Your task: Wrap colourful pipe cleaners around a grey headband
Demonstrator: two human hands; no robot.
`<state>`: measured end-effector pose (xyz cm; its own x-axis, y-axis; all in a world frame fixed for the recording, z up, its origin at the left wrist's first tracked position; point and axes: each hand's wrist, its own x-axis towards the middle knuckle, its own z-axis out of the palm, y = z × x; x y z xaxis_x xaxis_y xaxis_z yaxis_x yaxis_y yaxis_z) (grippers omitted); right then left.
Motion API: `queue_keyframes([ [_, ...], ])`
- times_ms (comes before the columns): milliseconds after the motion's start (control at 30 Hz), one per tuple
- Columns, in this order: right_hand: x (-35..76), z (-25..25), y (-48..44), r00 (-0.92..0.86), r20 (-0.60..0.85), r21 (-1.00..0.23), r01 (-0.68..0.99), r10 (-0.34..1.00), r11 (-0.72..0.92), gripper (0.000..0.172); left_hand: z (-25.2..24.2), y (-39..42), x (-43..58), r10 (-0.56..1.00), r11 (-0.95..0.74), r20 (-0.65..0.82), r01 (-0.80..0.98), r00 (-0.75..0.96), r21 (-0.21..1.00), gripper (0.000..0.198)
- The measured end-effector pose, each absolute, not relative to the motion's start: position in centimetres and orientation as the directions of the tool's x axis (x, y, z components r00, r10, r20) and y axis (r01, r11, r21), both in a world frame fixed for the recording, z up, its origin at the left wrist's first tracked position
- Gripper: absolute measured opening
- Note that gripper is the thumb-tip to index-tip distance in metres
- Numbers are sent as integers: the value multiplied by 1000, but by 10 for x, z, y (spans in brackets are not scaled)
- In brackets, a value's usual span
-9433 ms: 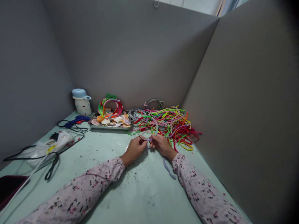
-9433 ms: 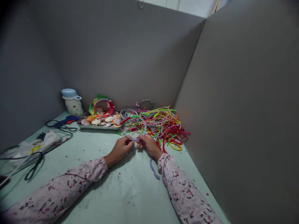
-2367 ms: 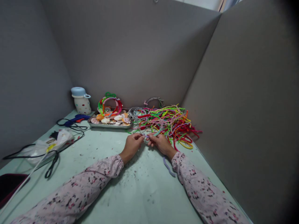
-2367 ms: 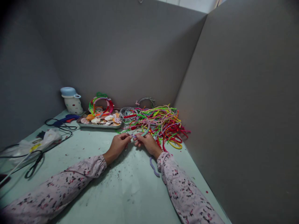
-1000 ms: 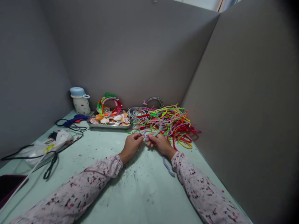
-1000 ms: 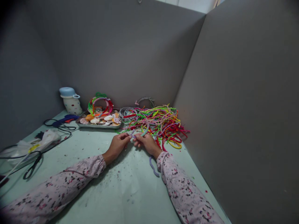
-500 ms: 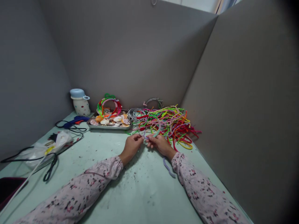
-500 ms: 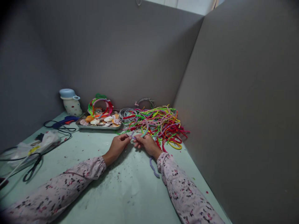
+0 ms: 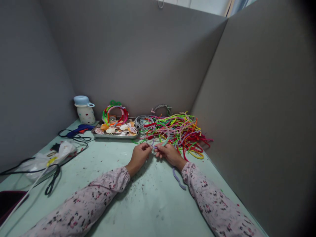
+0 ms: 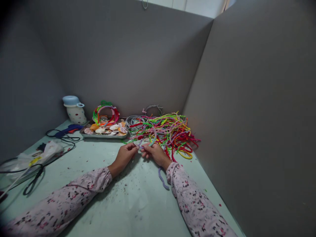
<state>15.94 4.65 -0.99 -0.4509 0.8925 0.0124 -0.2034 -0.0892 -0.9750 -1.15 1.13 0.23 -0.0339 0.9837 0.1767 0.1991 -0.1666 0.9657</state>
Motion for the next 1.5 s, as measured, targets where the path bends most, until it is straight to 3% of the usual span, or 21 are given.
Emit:
queue_keyframes([
  [1500,161,-12,48,-468,-18,-963,-230,883,-141,28,0,14,-13,992,-124,126,89,-16,988,20],
])
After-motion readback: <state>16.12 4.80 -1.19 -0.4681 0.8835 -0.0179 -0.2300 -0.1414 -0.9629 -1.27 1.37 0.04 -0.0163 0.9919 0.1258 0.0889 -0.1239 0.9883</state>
